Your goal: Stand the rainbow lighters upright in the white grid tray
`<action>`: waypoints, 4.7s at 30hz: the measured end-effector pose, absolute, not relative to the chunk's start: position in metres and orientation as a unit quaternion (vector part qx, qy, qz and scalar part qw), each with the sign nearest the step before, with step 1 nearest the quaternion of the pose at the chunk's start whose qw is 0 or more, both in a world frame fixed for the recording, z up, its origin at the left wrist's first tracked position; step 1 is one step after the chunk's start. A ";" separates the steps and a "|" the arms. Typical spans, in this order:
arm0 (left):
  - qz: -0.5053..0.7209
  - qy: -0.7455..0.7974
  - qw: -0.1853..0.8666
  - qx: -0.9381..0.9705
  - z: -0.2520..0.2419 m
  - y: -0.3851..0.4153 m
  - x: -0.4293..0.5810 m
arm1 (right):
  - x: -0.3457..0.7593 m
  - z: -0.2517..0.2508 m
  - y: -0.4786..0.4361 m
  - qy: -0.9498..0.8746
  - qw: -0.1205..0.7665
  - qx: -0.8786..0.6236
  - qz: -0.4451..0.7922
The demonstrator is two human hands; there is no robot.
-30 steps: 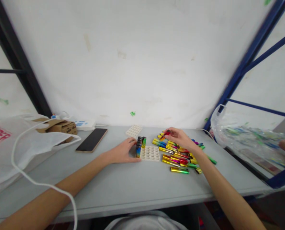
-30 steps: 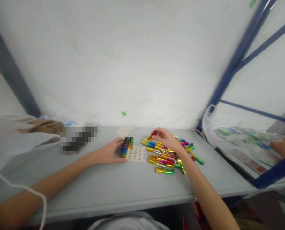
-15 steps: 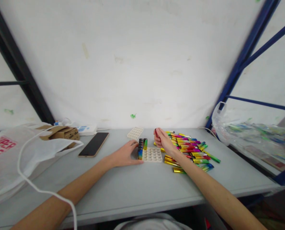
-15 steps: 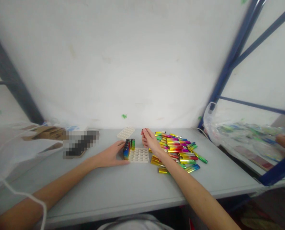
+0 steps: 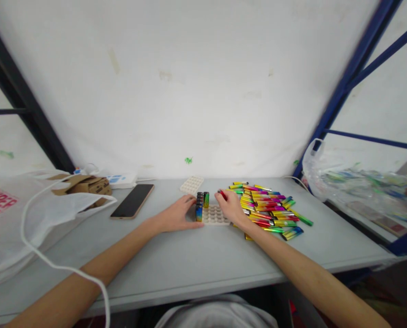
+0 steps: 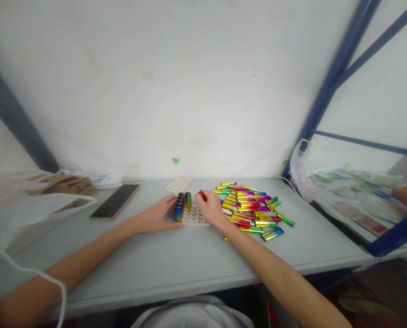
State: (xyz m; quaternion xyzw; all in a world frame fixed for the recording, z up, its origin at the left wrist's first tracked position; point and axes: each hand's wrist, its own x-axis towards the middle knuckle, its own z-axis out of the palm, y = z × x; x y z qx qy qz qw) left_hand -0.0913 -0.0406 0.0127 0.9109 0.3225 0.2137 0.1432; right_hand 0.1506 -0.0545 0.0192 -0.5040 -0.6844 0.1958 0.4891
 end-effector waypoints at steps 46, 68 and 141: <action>0.210 0.344 0.163 0.901 0.009 -0.038 -0.095 | 0.159 0.043 -0.053 -0.881 0.208 -0.424 -0.020; 0.200 0.349 0.172 0.899 0.016 -0.042 -0.093 | 0.287 0.031 0.042 -0.859 0.098 -0.503 0.012; 0.193 0.326 0.151 0.913 0.013 -0.042 -0.095 | 0.187 0.026 -0.050 -0.640 0.476 -0.427 0.426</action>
